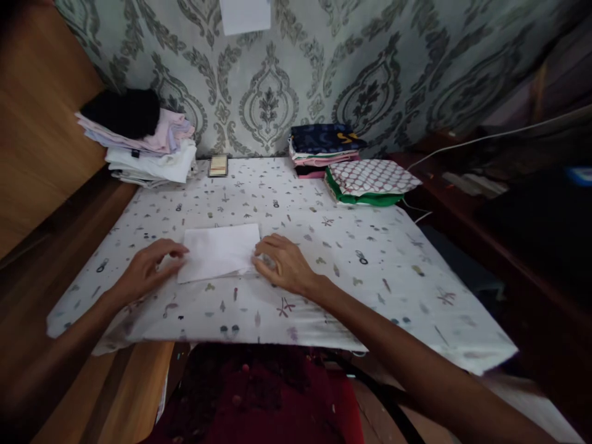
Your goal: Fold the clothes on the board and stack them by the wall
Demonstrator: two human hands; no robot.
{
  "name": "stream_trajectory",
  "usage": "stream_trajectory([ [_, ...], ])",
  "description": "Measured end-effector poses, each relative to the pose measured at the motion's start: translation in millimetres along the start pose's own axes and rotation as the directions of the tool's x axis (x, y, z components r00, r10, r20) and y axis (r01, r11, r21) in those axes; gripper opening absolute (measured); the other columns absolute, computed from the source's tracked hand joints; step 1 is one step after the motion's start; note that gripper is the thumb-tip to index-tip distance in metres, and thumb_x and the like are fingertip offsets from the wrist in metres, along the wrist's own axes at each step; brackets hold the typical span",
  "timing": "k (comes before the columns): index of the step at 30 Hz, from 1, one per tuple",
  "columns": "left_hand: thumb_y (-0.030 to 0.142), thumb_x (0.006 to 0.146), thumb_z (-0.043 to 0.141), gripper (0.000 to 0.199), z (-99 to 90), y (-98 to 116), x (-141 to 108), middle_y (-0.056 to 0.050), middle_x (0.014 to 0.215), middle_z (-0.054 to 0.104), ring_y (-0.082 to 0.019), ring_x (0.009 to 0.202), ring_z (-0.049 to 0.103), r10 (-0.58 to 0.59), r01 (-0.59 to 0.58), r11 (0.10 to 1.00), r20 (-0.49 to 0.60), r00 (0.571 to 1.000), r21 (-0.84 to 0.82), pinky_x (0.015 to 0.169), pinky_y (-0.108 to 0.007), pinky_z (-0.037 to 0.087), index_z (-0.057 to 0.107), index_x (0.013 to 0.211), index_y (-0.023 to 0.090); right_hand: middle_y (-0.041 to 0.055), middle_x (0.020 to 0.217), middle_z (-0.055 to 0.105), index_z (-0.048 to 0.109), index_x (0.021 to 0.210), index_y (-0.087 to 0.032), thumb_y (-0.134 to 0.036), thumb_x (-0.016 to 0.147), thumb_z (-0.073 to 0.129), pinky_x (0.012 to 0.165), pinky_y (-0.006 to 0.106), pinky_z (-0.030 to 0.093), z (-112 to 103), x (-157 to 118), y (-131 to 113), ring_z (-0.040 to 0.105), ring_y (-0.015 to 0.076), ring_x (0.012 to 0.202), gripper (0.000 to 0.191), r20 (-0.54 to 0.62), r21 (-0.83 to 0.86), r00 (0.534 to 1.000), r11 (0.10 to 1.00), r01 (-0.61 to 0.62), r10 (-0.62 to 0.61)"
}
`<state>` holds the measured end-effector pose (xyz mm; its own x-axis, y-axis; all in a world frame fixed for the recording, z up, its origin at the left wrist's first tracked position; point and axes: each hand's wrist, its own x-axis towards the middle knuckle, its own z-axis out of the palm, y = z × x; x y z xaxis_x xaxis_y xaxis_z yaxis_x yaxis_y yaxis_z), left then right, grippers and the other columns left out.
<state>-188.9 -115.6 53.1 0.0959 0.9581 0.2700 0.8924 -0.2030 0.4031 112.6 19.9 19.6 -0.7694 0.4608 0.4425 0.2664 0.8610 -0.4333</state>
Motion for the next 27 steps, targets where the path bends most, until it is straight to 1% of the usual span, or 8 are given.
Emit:
stream_trajectory([
  [2, 0.043, 0.099, 0.042, 0.036, 5.9, -1.5, 19.5, -0.009, 0.105, 0.071, -0.022, 0.095, 0.064, -0.114, 0.114, 0.993, -0.106, 0.988, -0.007, 0.084, -0.035, 0.053, 0.067, 0.108, 0.019, 0.0162, 0.112, 0.07, 0.068, 0.107, -0.014, -0.033, 0.101, 0.04, 0.092, 0.044, 0.052, 11.1, 22.8, -7.6, 0.064, 0.0265, 0.106, 0.035, 0.029, -0.047, 0.996, 0.996, -0.078, 0.079],
  [4, 0.039, 0.1, 0.035, 0.042, 22.5, -1.4, 38.6, -0.013, 0.119, 0.07, -0.026, 0.109, 0.063, -0.141, 0.152, 0.986, -0.148, 0.979, 0.071, 0.096, -0.04, 0.051, 0.065, 0.118, 0.015, 0.0198, 0.136, 0.06, 0.063, 0.125, -0.01, -0.034, 0.102, 0.036, 0.106, 0.047, 0.045, 28.9, 44.5, -13.3, 0.054, 0.0293, 0.128, 0.042, 0.089, -0.117, 0.986, 0.985, -0.128, 0.139],
  [6, 0.038, 0.101, 0.029, 0.05, 45.0, -0.8, 50.5, -0.017, 0.139, 0.06, -0.028, 0.131, 0.053, -0.101, 0.112, 0.979, -0.07, 0.992, 0.168, 0.11, -0.045, 0.041, 0.056, 0.133, 0.011, 0.0198, 0.155, 0.043, 0.051, 0.141, -0.009, -0.039, 0.103, 0.034, 0.118, 0.05, 0.032, 47.6, 57.3, -14.6, 0.037, 0.0301, 0.145, 0.052, 0.159, -0.185, 0.968, 0.969, -0.161, 0.192],
  [9, 0.049, 0.102, 0.027, 0.064, 72.0, -4.1, 51.4, -0.02, 0.157, 0.039, -0.03, 0.149, 0.032, -0.114, 0.077, 0.956, 0.115, 0.987, 0.284, 0.12, -0.049, 0.027, 0.039, 0.149, 0.008, 0.0185, 0.163, 0.029, 0.036, 0.153, -0.007, -0.054, 0.102, 0.03, 0.124, 0.049, 0.018, 64.2, 55.4, -9.9, 0.019, 0.0286, 0.153, 0.069, 0.277, -0.263, 0.919, 0.942, -0.209, 0.281],
  [14, 0.067, 0.097, 0.026, 0.085, 76.0, -19.8, 41.0, -0.019, 0.164, 0.024, -0.029, 0.154, 0.018, -0.191, 0.119, 0.945, 0.218, 0.957, 0.303, 0.123, -0.051, 0.017, 0.02, 0.158, 0.008, 0.0183, 0.166, 0.016, 0.026, 0.157, -0.003, -0.069, 0.098, 0.022, 0.126, 0.048, 0.01, 59.1, 35.2, -4.8, 0.01, 0.0295, 0.155, 0.088, 0.322, -0.347, 0.879, 0.908, -0.236, 0.351],
  [21, 0.069, 0.096, 0.026, 0.086, 68.3, -21.6, 41.9, -0.021, 0.164, 0.023, -0.034, 0.153, 0.017, -0.246, 0.164, 0.911, 0.181, 0.952, 0.377, 0.12, -0.061, 0.016, 0.023, 0.157, 0.009, 0.02, 0.165, 0.015, 0.026, 0.156, -0.001, -0.074, 0.094, 0.027, 0.125, 0.052, 0.009, 48.5, 24.4, -9.9, 0.008, 0.0318, 0.155, 0.096, 0.327, -0.352, 0.871, 0.902, -0.249, 0.368],
  [24, 0.061, 0.1, 0.027, 0.077, 72.7, -3.7, 42.7, -0.021, 0.162, 0.027, -0.034, 0.153, 0.019, -0.123, 0.065, 0.894, 0.103, 0.987, 0.443, 0.121, -0.061, 0.012, 0.026, 0.157, 0.009, 0.0206, 0.165, 0.019, 0.027, 0.156, -0.002, -0.076, 0.093, 0.025, 0.125, 0.053, 0.012, 40.0, 24.4, -12.1, 0.011, 0.0322, 0.154, 0.097, 0.349, -0.293, 0.862, 0.917, -0.271, 0.367],
  [27, 0.05, 0.103, 0.026, 0.067, 84.9, 18.1, 47.2, -0.019, 0.163, 0.028, -0.031, 0.153, 0.02, 0.024, -0.08, 0.901, 0.136, 0.99, 0.427, 0.123, -0.056, 0.015, 0.026, 0.157, 0.011, 0.018, 0.164, 0.023, 0.028, 0.157, -0.006, -0.074, 0.095, 0.019, 0.125, 0.052, 0.013, 37.0, 37.1, -19.6, 0.014, 0.0304, 0.154, 0.093, 0.303, -0.205, 0.878, 0.925, -0.32, 0.371],
])
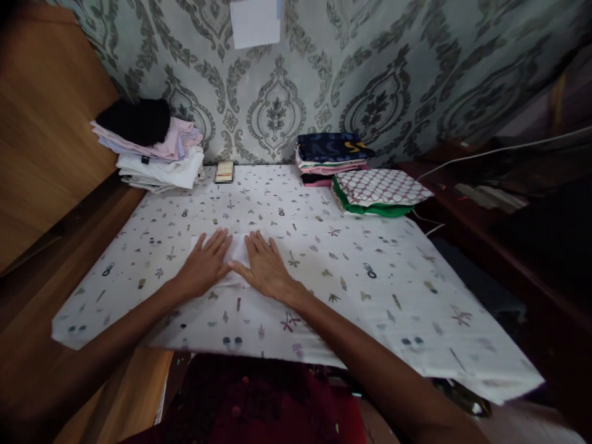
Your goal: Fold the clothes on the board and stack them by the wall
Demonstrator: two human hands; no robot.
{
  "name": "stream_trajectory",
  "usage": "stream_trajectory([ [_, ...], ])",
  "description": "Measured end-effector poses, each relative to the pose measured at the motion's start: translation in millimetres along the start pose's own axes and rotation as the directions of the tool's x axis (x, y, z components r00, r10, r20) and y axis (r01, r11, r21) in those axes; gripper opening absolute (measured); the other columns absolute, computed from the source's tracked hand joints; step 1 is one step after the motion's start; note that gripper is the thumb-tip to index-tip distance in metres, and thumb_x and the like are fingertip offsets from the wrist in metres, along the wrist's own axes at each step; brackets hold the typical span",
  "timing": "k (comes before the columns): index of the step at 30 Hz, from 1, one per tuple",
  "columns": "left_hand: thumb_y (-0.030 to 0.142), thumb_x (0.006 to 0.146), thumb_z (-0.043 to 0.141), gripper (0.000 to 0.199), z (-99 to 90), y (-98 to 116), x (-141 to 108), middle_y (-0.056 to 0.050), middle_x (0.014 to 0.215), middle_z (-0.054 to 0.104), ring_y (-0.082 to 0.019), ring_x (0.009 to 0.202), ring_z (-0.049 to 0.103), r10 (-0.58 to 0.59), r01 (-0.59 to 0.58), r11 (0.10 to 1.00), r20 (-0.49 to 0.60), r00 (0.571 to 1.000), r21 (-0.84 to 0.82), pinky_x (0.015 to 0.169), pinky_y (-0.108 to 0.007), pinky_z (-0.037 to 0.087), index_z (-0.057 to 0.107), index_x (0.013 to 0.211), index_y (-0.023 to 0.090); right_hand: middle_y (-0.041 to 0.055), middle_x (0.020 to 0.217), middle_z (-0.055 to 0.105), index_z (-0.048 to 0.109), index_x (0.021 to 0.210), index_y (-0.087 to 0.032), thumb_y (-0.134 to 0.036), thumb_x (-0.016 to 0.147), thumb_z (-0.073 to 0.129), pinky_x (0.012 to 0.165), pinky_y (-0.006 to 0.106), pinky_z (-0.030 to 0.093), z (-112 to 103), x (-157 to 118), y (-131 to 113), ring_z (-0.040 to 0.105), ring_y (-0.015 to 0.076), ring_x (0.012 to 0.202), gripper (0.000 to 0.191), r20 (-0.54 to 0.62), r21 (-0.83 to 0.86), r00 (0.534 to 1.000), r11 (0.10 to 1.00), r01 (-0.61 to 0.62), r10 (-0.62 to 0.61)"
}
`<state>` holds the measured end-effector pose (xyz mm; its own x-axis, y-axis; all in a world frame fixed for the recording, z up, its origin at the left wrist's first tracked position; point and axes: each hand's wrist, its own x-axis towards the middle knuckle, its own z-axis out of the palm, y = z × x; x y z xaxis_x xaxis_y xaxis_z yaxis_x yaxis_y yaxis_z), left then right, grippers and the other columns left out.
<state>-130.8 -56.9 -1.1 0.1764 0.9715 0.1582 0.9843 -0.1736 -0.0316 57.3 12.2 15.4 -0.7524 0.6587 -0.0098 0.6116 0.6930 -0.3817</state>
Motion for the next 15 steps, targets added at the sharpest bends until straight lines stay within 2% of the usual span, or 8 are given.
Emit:
stream_trajectory([
  [3, 0.045, 0.101, 0.035, 0.066, 6.6, 17.2, 8.5, -0.017, 0.164, 0.025, -0.031, 0.154, 0.016, 0.115, -0.112, 0.992, 0.058, 0.992, -0.052, 0.123, -0.055, 0.014, 0.022, 0.159, 0.015, 0.0185, 0.164, 0.023, 0.027, 0.157, -0.003, -0.073, 0.096, 0.016, 0.125, 0.048, 0.01, 2.2, 17.0, -17.2, 0.011, 0.0282, 0.155, 0.093, -0.007, 0.082, 1.0, 0.996, 0.03, -0.03],
  [6, 0.046, 0.098, 0.041, 0.071, 11.8, 20.2, 10.8, -0.017, 0.165, 0.022, -0.032, 0.154, 0.014, 0.137, -0.129, 0.988, 0.099, 0.986, -0.085, 0.123, -0.055, 0.011, 0.02, 0.159, 0.017, 0.0189, 0.164, 0.023, 0.031, 0.155, -0.002, -0.072, 0.097, 0.016, 0.125, 0.047, 0.013, 14.4, 32.1, -26.8, 0.012, 0.0278, 0.155, 0.093, -0.014, 0.127, 0.998, 0.99, 0.058, -0.057],
  [10, 0.058, 0.098, 0.034, 0.077, 9.8, 7.6, -0.1, -0.02, 0.163, 0.026, -0.033, 0.153, 0.018, 0.003, 0.005, 0.996, 0.093, 0.996, -0.086, 0.121, -0.058, 0.017, 0.018, 0.159, 0.012, 0.0182, 0.164, 0.025, 0.031, 0.156, -0.005, -0.07, 0.098, 0.015, 0.125, 0.046, 0.014, 27.1, 37.0, -23.0, 0.014, 0.0261, 0.154, 0.088, -0.055, 0.095, 0.998, 0.995, 0.023, -0.017],
  [15, 0.072, 0.094, 0.029, 0.09, 6.4, -21.3, -20.5, -0.023, 0.163, 0.023, -0.037, 0.153, 0.018, -0.141, 0.15, 0.987, 0.141, 0.98, -0.05, 0.118, -0.062, 0.021, 0.027, 0.156, 0.007, 0.0193, 0.164, 0.023, 0.03, 0.156, -0.003, -0.069, 0.098, 0.015, 0.125, 0.045, 0.01, 25.5, 28.5, -9.3, 0.012, 0.0267, 0.155, 0.089, -0.025, -0.022, 0.999, 0.999, -0.04, 0.039],
])
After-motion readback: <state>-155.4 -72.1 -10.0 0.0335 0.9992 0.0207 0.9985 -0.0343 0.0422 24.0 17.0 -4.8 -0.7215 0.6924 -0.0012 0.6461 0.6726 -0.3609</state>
